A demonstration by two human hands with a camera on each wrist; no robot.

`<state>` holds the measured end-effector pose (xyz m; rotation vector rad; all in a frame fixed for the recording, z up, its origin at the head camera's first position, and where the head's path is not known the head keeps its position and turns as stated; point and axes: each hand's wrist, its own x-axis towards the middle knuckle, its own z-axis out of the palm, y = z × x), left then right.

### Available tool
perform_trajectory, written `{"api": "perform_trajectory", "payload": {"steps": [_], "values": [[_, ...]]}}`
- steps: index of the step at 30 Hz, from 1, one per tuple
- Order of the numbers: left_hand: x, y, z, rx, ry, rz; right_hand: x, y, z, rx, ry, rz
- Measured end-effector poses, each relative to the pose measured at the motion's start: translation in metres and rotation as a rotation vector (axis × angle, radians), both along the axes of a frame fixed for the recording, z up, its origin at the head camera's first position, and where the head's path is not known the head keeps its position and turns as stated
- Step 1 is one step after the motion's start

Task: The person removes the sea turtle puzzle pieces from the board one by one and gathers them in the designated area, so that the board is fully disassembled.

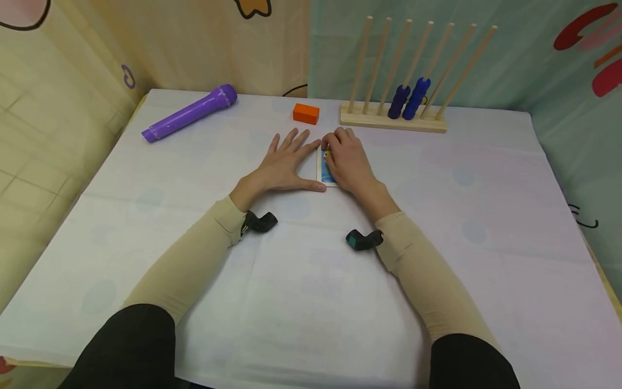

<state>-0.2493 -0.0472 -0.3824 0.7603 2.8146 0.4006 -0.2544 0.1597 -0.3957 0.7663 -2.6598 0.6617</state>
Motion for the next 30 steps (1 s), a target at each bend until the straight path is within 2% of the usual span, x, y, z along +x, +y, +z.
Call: {"api": "perform_trajectory", "payload": {"steps": [7,12,21,30], "values": [[-0.0006,-0.0002,-0.0013,0.015,0.009,-0.001,-0.0065,-0.0001,-0.0023,0.028,0.015,0.02],[-0.0005,-0.0006,-0.0012,0.014,0.011,0.003,-0.0068,0.0008,-0.0029,-0.005,0.0,0.036],[0.0009,-0.0034,-0.0044,0.017,0.012,-0.004,-0.0014,0.0066,-0.0056,-0.083,-0.076,0.046],[0.0015,-0.0062,-0.0004,0.016,0.025,-0.011,0.0008,-0.003,-0.0011,-0.077,-0.012,0.039]]}}
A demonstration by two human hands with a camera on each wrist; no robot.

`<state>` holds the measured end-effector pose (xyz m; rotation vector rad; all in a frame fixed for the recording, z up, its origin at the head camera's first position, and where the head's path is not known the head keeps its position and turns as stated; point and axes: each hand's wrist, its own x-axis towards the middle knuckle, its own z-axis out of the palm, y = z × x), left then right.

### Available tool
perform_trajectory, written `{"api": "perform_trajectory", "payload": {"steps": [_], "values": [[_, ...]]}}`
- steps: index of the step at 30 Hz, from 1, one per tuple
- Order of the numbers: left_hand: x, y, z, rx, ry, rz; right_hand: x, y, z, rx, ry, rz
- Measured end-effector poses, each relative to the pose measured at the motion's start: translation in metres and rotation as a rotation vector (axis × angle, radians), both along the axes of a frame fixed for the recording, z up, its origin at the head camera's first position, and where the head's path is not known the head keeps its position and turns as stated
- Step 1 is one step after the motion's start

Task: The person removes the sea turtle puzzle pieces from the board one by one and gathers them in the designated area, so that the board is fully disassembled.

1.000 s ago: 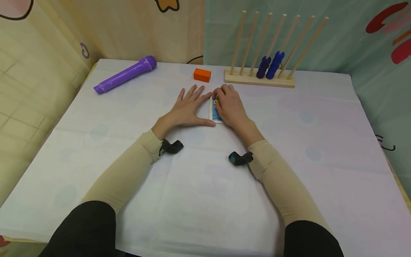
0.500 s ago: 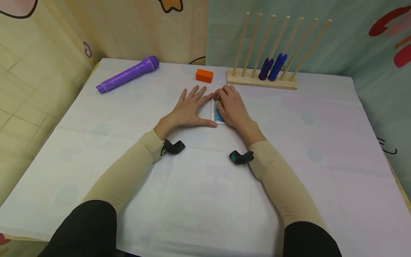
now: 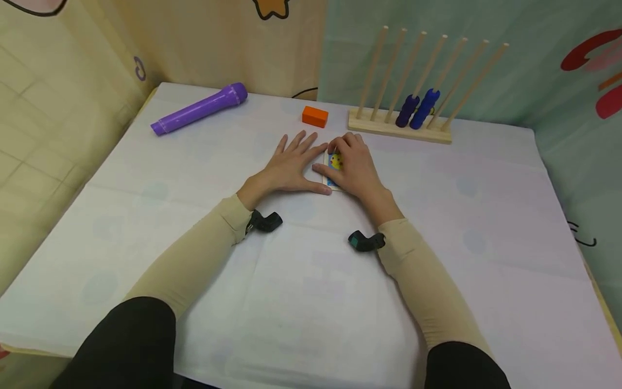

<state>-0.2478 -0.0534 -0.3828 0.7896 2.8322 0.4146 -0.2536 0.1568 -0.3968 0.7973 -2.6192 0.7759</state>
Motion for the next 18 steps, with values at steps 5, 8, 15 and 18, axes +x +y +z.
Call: {"api": "perform_trajectory", "payload": {"steps": [5,8,15,18], "values": [[-0.0005,-0.0002,0.0017,0.002,0.001,0.002,-0.0011,-0.006,-0.0001,0.035,0.052,-0.025],[-0.0011,-0.0008,0.002,-0.005,0.003,0.006,-0.0016,-0.0086,-0.0008,0.065,0.081,-0.039],[-0.0027,-0.0002,-0.0009,-0.002,0.001,0.013,-0.0046,-0.0099,-0.0034,0.075,0.098,-0.048],[-0.0021,0.0007,-0.0029,0.006,-0.009,0.014,-0.0065,-0.0104,-0.0046,0.095,0.095,-0.054]]}}
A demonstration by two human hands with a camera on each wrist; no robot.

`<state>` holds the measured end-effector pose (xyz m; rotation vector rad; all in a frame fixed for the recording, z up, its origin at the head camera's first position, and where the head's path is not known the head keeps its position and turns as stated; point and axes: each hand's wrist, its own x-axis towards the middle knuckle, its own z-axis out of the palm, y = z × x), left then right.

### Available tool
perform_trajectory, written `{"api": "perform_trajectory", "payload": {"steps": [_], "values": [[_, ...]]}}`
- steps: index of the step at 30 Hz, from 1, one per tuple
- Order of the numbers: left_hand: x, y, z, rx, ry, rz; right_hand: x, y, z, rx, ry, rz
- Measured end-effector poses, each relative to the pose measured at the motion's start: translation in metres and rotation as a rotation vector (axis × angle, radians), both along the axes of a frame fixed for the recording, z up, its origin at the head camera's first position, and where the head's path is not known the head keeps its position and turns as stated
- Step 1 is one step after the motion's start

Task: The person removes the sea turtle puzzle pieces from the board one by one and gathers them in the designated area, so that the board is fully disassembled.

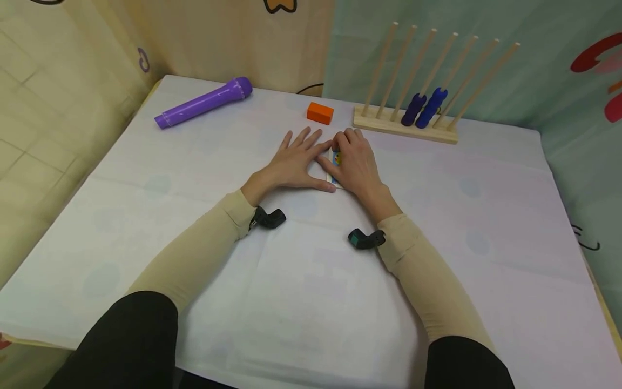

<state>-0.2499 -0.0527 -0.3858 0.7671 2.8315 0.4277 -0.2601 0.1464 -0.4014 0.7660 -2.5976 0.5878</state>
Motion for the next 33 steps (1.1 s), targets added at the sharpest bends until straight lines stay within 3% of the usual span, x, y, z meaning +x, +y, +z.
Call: {"api": "perform_trajectory", "payload": {"steps": [10,33], "values": [[0.0017,0.0023,-0.0002,-0.001,-0.005,0.006,-0.0029,0.0007,-0.001,0.033,-0.049,-0.026],[0.0002,0.0006,0.0022,0.014,0.01,0.03,-0.0052,-0.0013,-0.0009,0.016,-0.073,-0.02]]}}
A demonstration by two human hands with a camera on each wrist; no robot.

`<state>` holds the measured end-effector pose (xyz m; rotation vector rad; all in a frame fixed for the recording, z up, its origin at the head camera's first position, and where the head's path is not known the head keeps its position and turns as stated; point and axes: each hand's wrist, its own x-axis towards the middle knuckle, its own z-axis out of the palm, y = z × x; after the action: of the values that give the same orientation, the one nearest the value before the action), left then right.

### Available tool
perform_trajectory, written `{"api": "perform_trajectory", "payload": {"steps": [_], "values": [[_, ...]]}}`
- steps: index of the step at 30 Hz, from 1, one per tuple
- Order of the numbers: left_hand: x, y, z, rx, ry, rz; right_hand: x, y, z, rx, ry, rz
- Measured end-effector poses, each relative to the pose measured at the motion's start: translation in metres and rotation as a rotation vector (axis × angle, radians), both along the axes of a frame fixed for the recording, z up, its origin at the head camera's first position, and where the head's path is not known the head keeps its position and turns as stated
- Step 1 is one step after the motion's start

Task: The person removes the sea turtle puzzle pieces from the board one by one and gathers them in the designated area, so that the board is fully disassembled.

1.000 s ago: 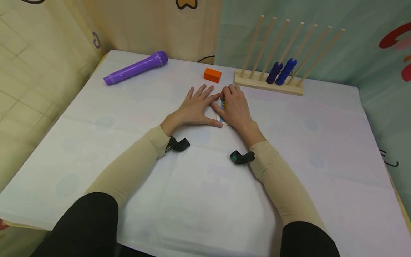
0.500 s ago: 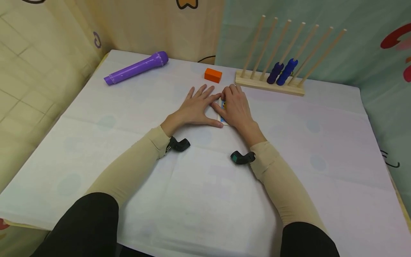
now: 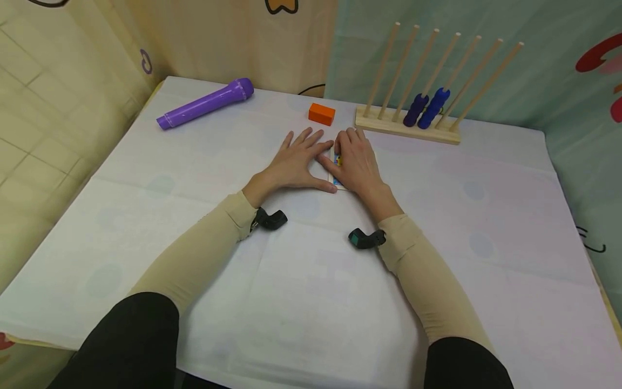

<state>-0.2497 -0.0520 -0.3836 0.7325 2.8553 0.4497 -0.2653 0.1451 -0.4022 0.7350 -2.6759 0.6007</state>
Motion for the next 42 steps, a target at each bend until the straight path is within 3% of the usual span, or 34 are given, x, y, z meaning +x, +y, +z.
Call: {"api": "perform_trajectory", "payload": {"steps": [9,18,26,42], "values": [[-0.001,-0.001,-0.003,-0.01,0.006,0.002,0.003,0.001,0.002,-0.036,-0.042,0.004],[-0.002,0.0,-0.001,-0.008,0.015,0.003,0.018,0.022,0.013,-0.12,-0.117,0.026],[0.0,0.0,0.0,0.023,0.008,-0.014,0.024,0.033,0.014,-0.16,-0.141,0.045],[-0.001,0.003,-0.001,0.012,0.014,-0.015,0.026,0.051,0.014,-0.294,-0.222,-0.047]]}}
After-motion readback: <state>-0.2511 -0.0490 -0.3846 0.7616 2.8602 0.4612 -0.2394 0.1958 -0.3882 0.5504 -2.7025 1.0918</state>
